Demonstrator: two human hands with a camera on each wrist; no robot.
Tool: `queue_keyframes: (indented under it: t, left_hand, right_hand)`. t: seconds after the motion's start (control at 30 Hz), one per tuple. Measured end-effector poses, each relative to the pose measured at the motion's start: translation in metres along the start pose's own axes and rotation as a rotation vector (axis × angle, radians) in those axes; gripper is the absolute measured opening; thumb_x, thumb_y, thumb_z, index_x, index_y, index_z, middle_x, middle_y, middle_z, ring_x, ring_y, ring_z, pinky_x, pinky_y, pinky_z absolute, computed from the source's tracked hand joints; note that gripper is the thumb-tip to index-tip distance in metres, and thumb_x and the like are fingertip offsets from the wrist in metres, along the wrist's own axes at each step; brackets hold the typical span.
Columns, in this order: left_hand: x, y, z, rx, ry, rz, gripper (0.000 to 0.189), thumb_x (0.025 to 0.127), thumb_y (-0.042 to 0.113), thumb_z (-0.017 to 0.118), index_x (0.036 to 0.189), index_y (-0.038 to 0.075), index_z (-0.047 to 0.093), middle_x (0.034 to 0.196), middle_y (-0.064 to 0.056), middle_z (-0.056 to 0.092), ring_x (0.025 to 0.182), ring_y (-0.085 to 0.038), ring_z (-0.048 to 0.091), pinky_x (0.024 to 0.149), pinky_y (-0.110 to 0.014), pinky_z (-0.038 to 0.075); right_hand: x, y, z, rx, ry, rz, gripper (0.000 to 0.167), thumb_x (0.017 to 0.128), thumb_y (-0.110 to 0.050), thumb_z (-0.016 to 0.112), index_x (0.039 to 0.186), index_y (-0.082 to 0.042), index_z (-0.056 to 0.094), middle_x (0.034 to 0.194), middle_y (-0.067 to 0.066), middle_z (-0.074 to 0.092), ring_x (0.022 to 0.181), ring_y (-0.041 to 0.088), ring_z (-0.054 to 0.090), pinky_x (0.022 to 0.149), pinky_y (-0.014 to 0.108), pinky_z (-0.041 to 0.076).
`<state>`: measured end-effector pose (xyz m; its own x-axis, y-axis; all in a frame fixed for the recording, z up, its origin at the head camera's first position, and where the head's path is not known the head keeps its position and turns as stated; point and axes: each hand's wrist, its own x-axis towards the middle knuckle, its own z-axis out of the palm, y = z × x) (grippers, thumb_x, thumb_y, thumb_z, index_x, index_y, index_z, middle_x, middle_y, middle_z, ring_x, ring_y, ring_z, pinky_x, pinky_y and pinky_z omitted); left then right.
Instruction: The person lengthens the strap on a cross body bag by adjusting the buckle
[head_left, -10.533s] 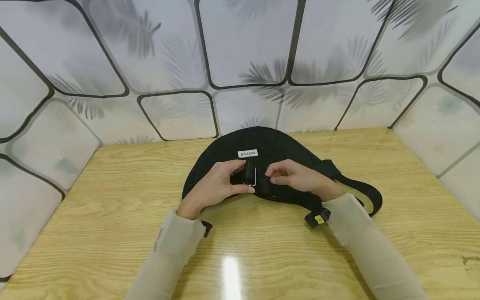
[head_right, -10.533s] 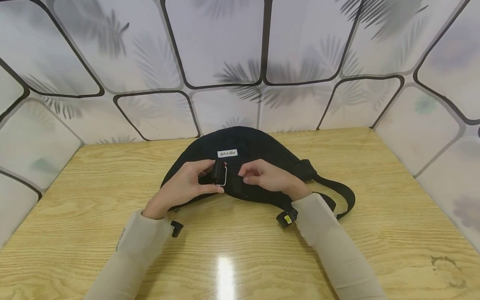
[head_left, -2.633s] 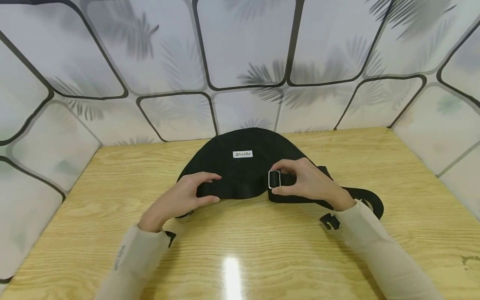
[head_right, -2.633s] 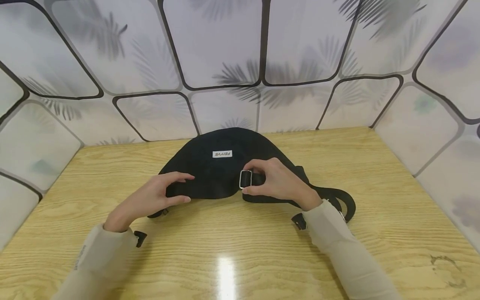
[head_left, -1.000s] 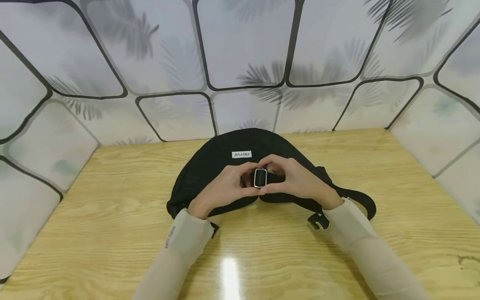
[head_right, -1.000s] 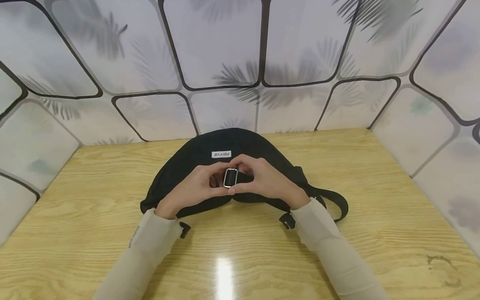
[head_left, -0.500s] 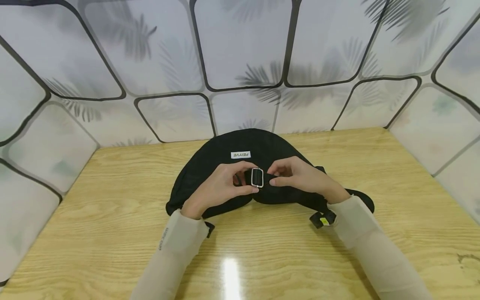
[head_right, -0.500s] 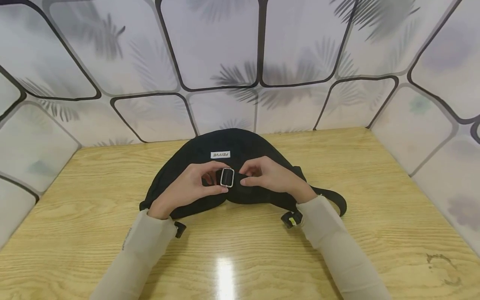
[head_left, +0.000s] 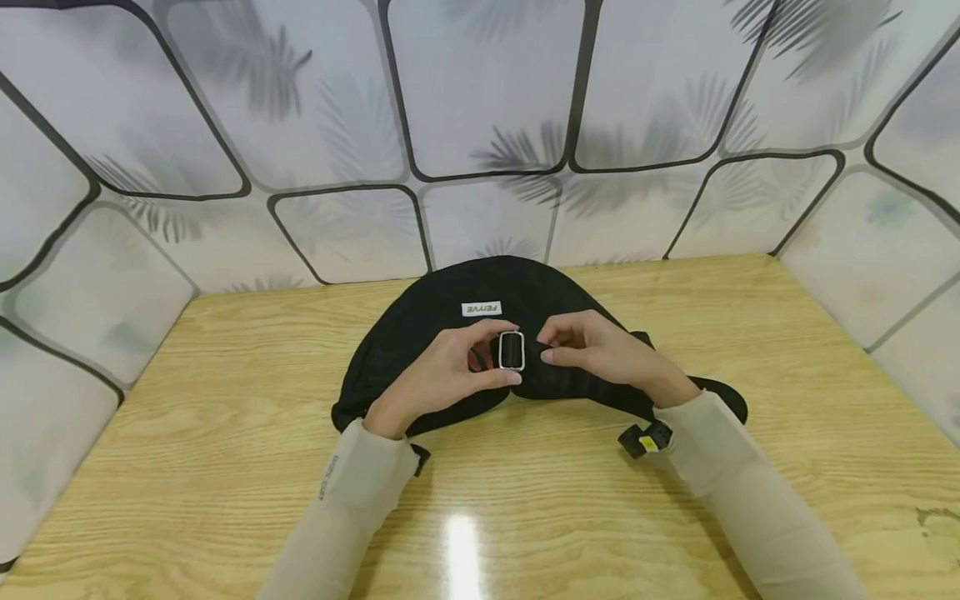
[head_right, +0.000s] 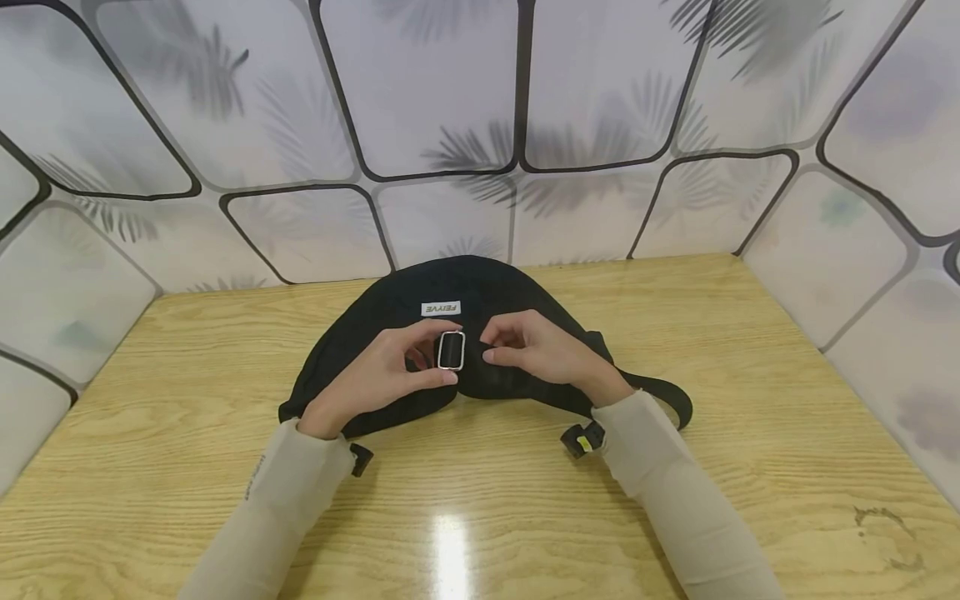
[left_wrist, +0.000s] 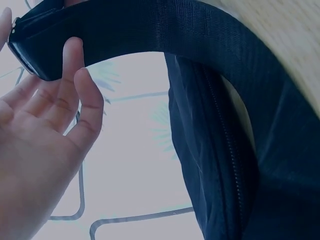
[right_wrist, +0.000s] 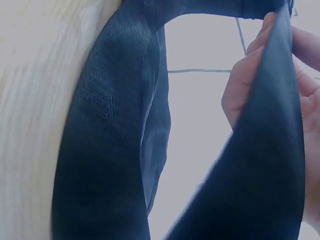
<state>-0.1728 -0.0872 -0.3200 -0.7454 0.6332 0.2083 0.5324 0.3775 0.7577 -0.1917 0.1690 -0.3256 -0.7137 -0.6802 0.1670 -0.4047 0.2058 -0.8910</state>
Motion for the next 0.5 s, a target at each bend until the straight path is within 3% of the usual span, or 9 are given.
queue_keyframes:
  t: [0.27, 0.5]
  left_hand:
    - [0.0001, -0.0002, 0.0008, 0.002, 0.016, 0.001, 0.055, 0.095, 0.02, 0.075, 0.144, 0.005, 0.054, 0.093, 0.0, 0.066, 0.076, -0.014, 0.059, 0.067, -0.031, 0.051]
    - [0.0007, -0.0027, 0.0017, -0.013, 0.025, 0.038, 0.052, 0.095, 0.018, 0.075, 0.142, 0.004, 0.056, 0.092, 0.0, 0.066, 0.076, -0.013, 0.059, 0.069, -0.031, 0.052]
  right_hand:
    - [0.0011, -0.0005, 0.0033, -0.013, 0.043, 0.019, 0.008, 0.099, 0.01, 0.055, 0.096, 0.008, 0.062, 0.07, 0.0, 0.05, 0.063, 0.012, 0.044, 0.061, 0.025, 0.036]
    - [0.0001, 0.0009, 0.0041, 0.016, 0.056, 0.0, 0.008, 0.1, 0.009, 0.054, 0.097, 0.009, 0.062, 0.071, -0.001, 0.052, 0.064, 0.013, 0.045, 0.062, 0.026, 0.037]
